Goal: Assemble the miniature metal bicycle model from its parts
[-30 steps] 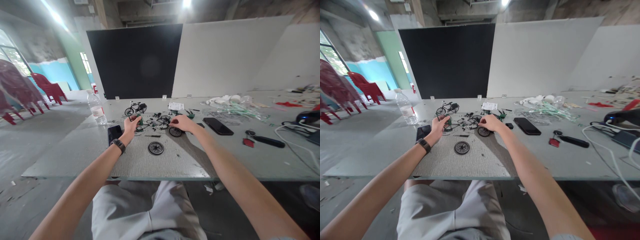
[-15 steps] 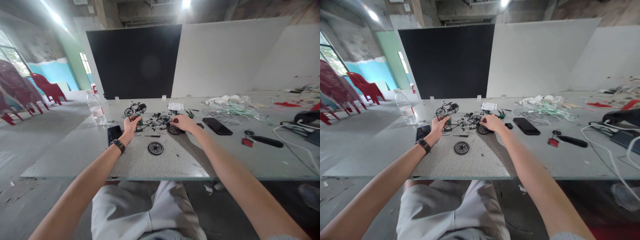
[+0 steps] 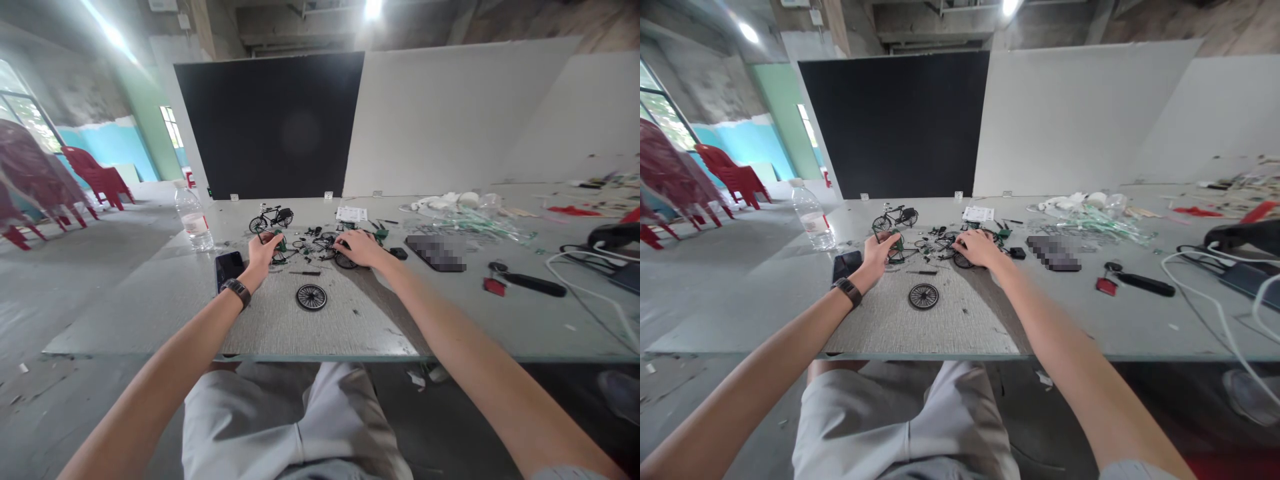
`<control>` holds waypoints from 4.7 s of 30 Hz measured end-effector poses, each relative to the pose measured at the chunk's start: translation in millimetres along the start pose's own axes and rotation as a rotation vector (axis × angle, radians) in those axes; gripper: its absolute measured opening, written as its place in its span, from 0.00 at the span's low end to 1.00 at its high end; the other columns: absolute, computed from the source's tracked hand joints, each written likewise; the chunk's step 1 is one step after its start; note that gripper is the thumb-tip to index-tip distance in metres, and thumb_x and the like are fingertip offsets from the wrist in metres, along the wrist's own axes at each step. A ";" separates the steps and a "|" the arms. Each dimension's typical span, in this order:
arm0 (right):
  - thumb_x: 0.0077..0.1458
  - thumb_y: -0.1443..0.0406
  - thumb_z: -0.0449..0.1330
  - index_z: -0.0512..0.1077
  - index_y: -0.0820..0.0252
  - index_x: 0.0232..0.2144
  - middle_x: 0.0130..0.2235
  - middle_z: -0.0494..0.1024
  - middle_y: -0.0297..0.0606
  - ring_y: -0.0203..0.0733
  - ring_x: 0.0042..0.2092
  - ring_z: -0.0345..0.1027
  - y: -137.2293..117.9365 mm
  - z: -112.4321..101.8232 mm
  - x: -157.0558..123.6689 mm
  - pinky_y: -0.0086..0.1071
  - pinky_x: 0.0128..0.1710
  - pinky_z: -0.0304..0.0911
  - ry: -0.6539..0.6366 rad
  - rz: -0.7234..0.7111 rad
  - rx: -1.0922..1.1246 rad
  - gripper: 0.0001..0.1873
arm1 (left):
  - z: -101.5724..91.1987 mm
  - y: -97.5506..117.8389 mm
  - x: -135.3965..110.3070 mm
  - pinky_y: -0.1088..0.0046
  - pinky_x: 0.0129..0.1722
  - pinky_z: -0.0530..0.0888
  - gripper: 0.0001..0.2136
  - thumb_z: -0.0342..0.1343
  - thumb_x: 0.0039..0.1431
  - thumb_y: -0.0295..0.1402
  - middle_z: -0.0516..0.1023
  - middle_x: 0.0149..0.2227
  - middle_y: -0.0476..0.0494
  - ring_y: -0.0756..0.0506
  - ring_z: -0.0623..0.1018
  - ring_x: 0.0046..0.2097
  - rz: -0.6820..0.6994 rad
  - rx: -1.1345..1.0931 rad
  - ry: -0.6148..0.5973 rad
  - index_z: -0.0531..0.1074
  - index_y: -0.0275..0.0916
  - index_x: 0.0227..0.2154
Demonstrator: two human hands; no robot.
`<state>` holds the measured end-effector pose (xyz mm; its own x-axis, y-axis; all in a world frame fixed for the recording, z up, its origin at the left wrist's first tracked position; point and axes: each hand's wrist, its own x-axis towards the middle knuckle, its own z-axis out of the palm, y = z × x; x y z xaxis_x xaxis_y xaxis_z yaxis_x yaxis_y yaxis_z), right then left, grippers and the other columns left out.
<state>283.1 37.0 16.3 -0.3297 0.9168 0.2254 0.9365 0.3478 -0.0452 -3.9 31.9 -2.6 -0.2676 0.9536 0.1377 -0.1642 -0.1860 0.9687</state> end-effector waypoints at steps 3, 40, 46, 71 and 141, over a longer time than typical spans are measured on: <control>0.67 0.47 0.43 0.73 0.55 0.52 0.52 0.77 0.50 0.60 0.55 0.66 -4.6 5.7 3.8 0.53 0.53 0.58 -0.051 0.007 0.038 0.28 | 0.1 -0.1 0.0 0.71 0.33 0.73 0.10 0.69 0.46 0.34 0.77 0.29 0.46 0.48 0.76 0.32 0.002 0.007 -0.012 0.74 0.36 0.27; 0.68 0.49 0.43 0.77 0.50 0.47 0.53 0.77 0.45 0.61 0.56 0.64 -21.0 19.1 20.1 0.55 0.56 0.51 -0.045 -0.081 0.012 0.26 | 1.1 -4.5 0.6 0.73 0.31 0.73 0.10 0.69 0.46 0.35 0.76 0.28 0.46 0.49 0.76 0.32 0.048 0.008 -0.034 0.75 0.36 0.28; 0.70 0.57 0.40 0.66 0.55 0.61 0.54 0.77 0.48 0.55 0.54 0.68 -12.0 4.2 17.0 0.47 0.53 0.60 0.032 -0.025 0.169 0.25 | 0.1 -1.4 -1.3 0.72 0.33 0.74 0.12 0.70 0.44 0.36 0.76 0.29 0.47 0.47 0.76 0.33 0.029 0.009 -0.032 0.75 0.36 0.29; 0.66 0.68 0.48 0.72 0.58 0.55 0.60 0.72 0.48 0.54 0.58 0.67 35.2 1.1 4.9 0.46 0.56 0.63 0.054 0.227 0.048 0.20 | 1.7 -0.7 -2.2 0.74 0.30 0.73 0.11 0.69 0.44 0.35 0.76 0.29 0.47 0.49 0.75 0.31 0.027 -0.015 -0.020 0.75 0.35 0.28; 0.57 0.64 0.64 0.81 0.54 0.36 0.47 0.82 0.41 0.50 0.49 0.75 30.5 -36.5 -20.4 0.38 0.47 0.70 -0.151 0.184 0.167 0.06 | 2.1 -7.1 0.4 0.74 0.31 0.73 0.15 0.71 0.41 0.39 0.79 0.30 0.45 0.48 0.77 0.32 0.036 0.016 -0.054 0.76 0.36 0.29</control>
<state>322.8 21.7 45.9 -0.1817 0.9820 0.0516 0.9537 0.1887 -0.2341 -0.9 34.0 -9.0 -0.2213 0.9580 0.1826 -0.1405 -0.2166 0.9661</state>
